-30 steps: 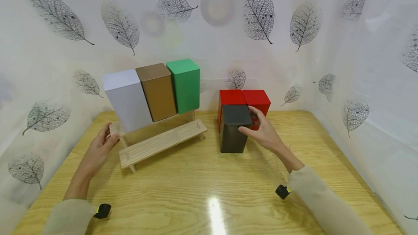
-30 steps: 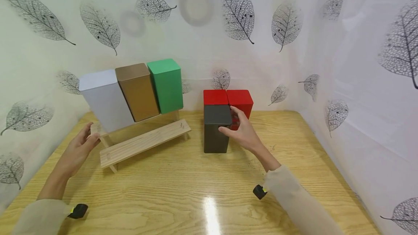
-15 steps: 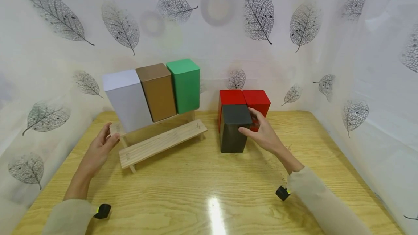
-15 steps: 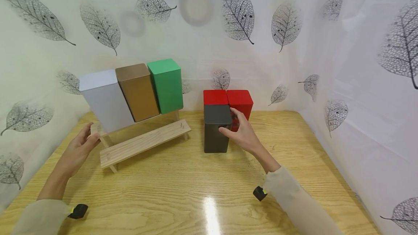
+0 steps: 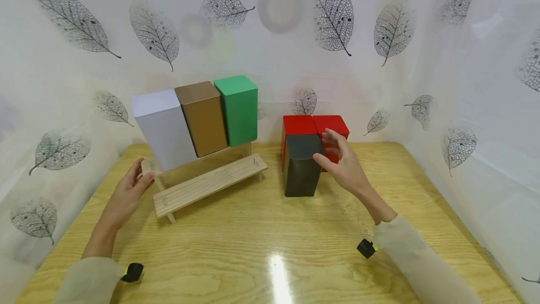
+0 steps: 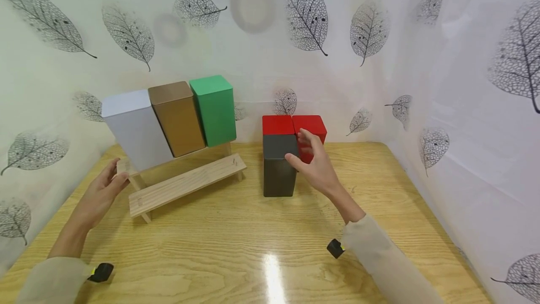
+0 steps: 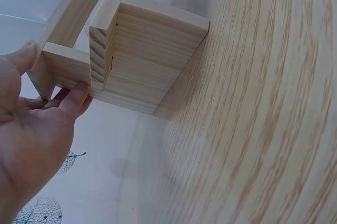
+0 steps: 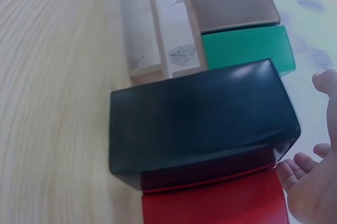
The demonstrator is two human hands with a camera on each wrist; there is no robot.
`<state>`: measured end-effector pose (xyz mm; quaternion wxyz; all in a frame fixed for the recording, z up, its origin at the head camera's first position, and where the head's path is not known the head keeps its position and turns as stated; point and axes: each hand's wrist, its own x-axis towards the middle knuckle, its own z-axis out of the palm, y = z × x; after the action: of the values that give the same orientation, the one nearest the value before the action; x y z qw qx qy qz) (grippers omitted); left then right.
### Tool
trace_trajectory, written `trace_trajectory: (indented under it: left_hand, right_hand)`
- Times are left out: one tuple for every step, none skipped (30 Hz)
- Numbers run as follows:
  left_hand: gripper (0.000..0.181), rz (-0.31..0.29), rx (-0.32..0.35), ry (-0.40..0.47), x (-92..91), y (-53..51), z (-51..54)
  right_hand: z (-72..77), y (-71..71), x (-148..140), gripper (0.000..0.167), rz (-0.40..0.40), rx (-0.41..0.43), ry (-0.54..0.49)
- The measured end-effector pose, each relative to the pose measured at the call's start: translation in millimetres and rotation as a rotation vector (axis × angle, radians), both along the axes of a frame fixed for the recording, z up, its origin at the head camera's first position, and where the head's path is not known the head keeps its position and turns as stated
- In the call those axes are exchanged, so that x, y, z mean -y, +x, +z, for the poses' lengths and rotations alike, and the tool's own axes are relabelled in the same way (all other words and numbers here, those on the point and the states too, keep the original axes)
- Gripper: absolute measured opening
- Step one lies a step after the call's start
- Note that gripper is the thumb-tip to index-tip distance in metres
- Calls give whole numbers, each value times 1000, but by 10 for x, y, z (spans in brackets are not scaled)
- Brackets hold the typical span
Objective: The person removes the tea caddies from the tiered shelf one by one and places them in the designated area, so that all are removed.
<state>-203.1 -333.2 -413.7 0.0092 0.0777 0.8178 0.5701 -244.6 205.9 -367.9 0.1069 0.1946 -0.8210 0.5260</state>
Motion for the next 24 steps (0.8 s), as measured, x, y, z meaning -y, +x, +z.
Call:
trace_trajectory:
  left_hand:
    - [77,-1,-1,-1,0,1,2]
    - [78,-2,0,-1,-1,1,3]
    - [78,-3,0,1,-1,1,4]
    - [78,-4,1,4,-2,1,4]
    - [78,-5,2,6,-2,1,4]
    - [78,-6,5,9,-2,0,4]
    - [78,-7,8,10,-2,-1,4]
    - [78,-7,10,11,-1,-2,3]
    - [78,-7,11,10,0,-3,3]
    - [78,-7,11,10,0,-3,2]
    - [78,-5,12,8,1,-3,1]
    - [78,-3,13,6,0,-3,2]
    - [78,-2,13,3,0,-3,2]
    - [78,-1,13,2,-1,-2,3]
    - [78,1,13,0,-2,-1,4]
    - [78,2,12,1,-4,0,6]
    - [78,4,12,-2,-4,1,8]
    - [78,5,11,-1,-5,2,9]
    - [78,6,10,-2,-6,3,10]
    - [78,7,9,-1,-7,4,10]
    - [78,7,7,-1,-7,5,10]
    - [78,6,7,2,-7,5,10]
    - [78,5,6,1,-6,5,10]
    - [78,5,6,2,-5,4,9]
  right_hand:
    - [21,7,7,72,5,-10,-7]
    - [42,15,16,71,11,-24,-16]
    - [64,23,26,70,17,-33,-26]
    - [83,30,37,70,24,-43,-35]
    - [104,38,48,69,29,-51,-45]
    - [123,42,58,69,33,-59,-52]
    - [142,43,72,68,38,-66,-59]
    - [159,44,84,68,42,-73,-66]
    - [176,45,97,67,46,-78,-70]
    - [194,43,112,67,51,-83,-73]
    - [212,43,127,67,57,-85,-78]
    - [230,42,143,67,63,-89,-82]
    - [248,40,160,67,70,-92,-87]
    - [264,38,175,67,75,-93,-91]
    - [282,38,192,67,78,-92,-93]
    - [302,34,209,67,81,-90,-92]
    - [323,34,228,67,83,-86,-88]
    - [346,34,246,67,83,-84,-82]
    - [369,34,266,67,84,-78,-74]
    - [396,32,288,68,87,-74,-66]
    - [428,32,315,68,91,-73,-59]
    - [463,31,343,69,97,-71,-53]
    - [500,29,373,69,101,-68,-49]
    - [538,22,407,69,107,-68,-49]
